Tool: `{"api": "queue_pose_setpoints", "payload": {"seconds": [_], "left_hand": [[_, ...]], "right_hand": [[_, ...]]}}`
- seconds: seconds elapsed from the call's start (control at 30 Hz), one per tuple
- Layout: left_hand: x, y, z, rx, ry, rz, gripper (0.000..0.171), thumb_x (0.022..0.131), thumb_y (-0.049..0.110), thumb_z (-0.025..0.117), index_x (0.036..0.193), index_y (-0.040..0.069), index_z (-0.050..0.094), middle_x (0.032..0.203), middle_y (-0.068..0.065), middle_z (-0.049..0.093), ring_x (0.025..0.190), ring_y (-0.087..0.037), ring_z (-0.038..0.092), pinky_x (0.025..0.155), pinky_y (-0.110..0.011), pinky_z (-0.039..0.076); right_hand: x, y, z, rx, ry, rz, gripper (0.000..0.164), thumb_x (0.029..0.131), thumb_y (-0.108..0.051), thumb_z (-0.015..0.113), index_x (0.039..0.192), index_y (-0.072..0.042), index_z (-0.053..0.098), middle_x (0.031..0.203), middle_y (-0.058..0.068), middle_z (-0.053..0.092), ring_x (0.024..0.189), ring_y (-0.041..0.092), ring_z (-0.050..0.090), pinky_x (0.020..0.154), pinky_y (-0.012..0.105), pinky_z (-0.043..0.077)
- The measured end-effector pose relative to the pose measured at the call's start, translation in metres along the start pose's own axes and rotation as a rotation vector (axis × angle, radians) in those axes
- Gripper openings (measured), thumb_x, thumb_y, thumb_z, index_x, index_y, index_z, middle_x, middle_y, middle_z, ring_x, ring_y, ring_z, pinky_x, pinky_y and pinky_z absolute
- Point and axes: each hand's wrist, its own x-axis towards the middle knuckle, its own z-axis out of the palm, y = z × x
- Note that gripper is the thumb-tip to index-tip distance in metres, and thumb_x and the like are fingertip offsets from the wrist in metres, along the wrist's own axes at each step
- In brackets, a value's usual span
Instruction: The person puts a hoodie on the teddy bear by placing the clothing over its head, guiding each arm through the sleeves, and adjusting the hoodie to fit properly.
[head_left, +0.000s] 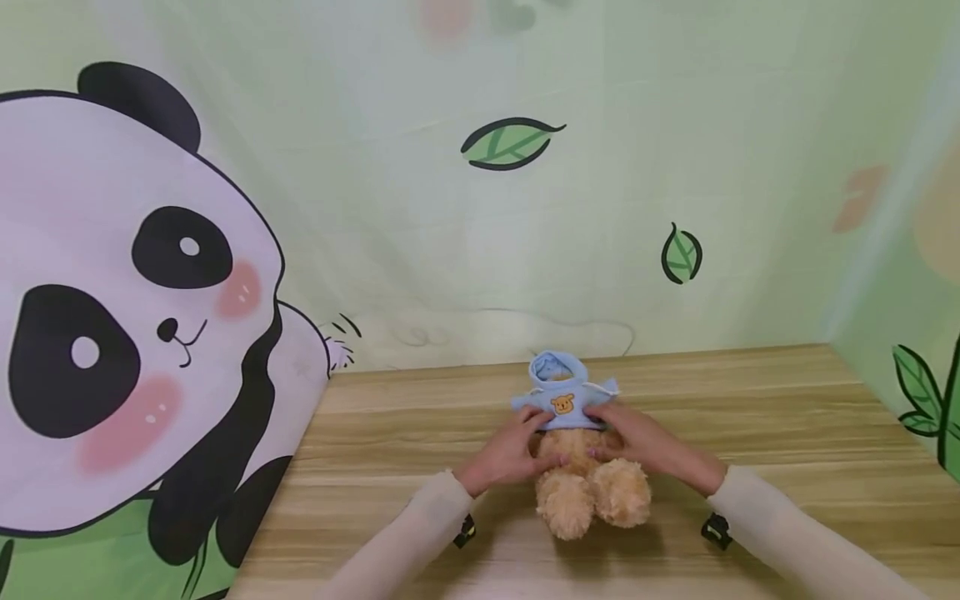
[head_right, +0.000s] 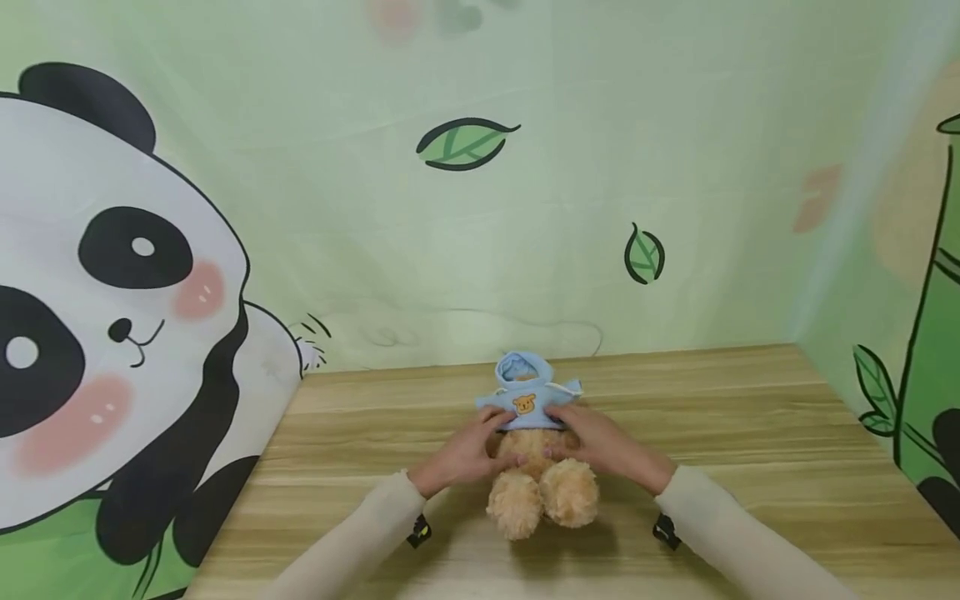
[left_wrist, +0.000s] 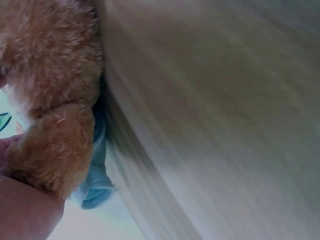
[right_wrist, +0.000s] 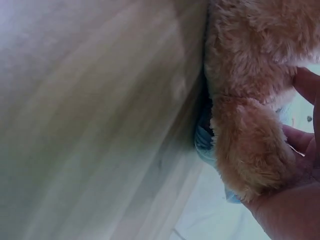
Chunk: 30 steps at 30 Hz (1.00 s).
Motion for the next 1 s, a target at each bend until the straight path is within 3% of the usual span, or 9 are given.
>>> {"api": "queue_pose_setpoints", "payload": {"seconds": [0.23, 0.4, 0.53, 0.63, 0.73, 0.87, 1.0], "left_hand": [[0.0, 0.0, 0.005, 0.028, 0.058, 0.085, 0.055, 0.089, 0.045, 0.069, 0.129, 0.007, 0.061, 0.122, -0.005, 0.057, 0.112, -0.018, 0.055, 0.099, -0.031, 0.046], [-0.003, -0.002, 0.007, -0.006, 0.086, 0.106, 0.043, 0.088, 0.043, 0.071, 0.115, 0.009, 0.065, 0.115, -0.004, 0.055, 0.104, -0.016, 0.054, 0.093, -0.028, 0.047], [-0.004, -0.005, 0.012, 0.001, 0.124, 0.135, 0.036, 0.088, 0.038, 0.072, 0.109, 0.01, 0.061, 0.113, -0.004, 0.053, 0.103, -0.016, 0.053, 0.092, -0.027, 0.047], [-0.004, -0.006, 0.014, -0.006, 0.139, 0.126, 0.034, 0.088, 0.033, 0.073, 0.107, 0.01, 0.057, 0.109, -0.003, 0.055, 0.1, -0.015, 0.055, 0.089, -0.028, 0.048], [-0.005, -0.004, 0.013, -0.064, 0.133, 0.081, 0.038, 0.088, 0.031, 0.074, 0.111, 0.01, 0.053, 0.106, -0.003, 0.06, 0.097, -0.016, 0.058, 0.086, -0.028, 0.049], [-0.006, -0.001, 0.012, -0.107, 0.101, 0.038, 0.049, 0.088, 0.022, 0.072, 0.127, 0.005, 0.049, 0.118, -0.011, 0.064, 0.109, -0.021, 0.062, 0.096, -0.032, 0.05], [-0.007, 0.0, 0.012, -0.047, 0.089, 0.053, 0.048, 0.09, 0.018, 0.068, 0.133, 0.002, 0.053, 0.124, -0.012, 0.062, 0.112, -0.022, 0.061, 0.098, -0.033, 0.05]], "right_hand": [[-0.003, 0.005, 0.009, -0.05, 0.055, -0.103, 0.041, 0.092, -0.025, 0.068, 0.122, 0.002, 0.06, 0.115, 0.016, 0.067, 0.106, 0.033, 0.063, 0.09, 0.046, 0.05], [-0.002, 0.01, 0.018, -0.083, 0.191, -0.239, 0.025, 0.082, -0.012, 0.077, 0.103, -0.004, 0.066, 0.102, 0.013, 0.062, 0.093, 0.025, 0.058, 0.079, 0.037, 0.05], [0.0, 0.01, 0.022, -0.091, 0.274, -0.314, 0.023, 0.076, -0.003, 0.078, 0.094, -0.005, 0.063, 0.1, 0.012, 0.057, 0.091, 0.021, 0.055, 0.076, 0.034, 0.049], [0.002, 0.007, 0.022, -0.109, 0.261, -0.287, 0.022, 0.079, -0.004, 0.075, 0.095, -0.004, 0.06, 0.098, 0.009, 0.058, 0.088, 0.02, 0.055, 0.076, 0.034, 0.048], [0.0, 0.002, 0.02, -0.079, 0.206, -0.18, 0.025, 0.084, -0.013, 0.074, 0.101, -0.004, 0.059, 0.097, 0.008, 0.062, 0.088, 0.021, 0.059, 0.077, 0.035, 0.049], [-0.004, -0.002, 0.018, -0.009, 0.138, -0.054, 0.034, 0.089, -0.024, 0.071, 0.112, -0.002, 0.058, 0.104, 0.011, 0.067, 0.094, 0.025, 0.063, 0.081, 0.039, 0.05], [-0.006, -0.002, 0.017, -0.084, 0.136, -0.091, 0.034, 0.089, -0.021, 0.07, 0.114, 0.0, 0.06, 0.107, 0.013, 0.065, 0.098, 0.028, 0.062, 0.083, 0.042, 0.05]]}}
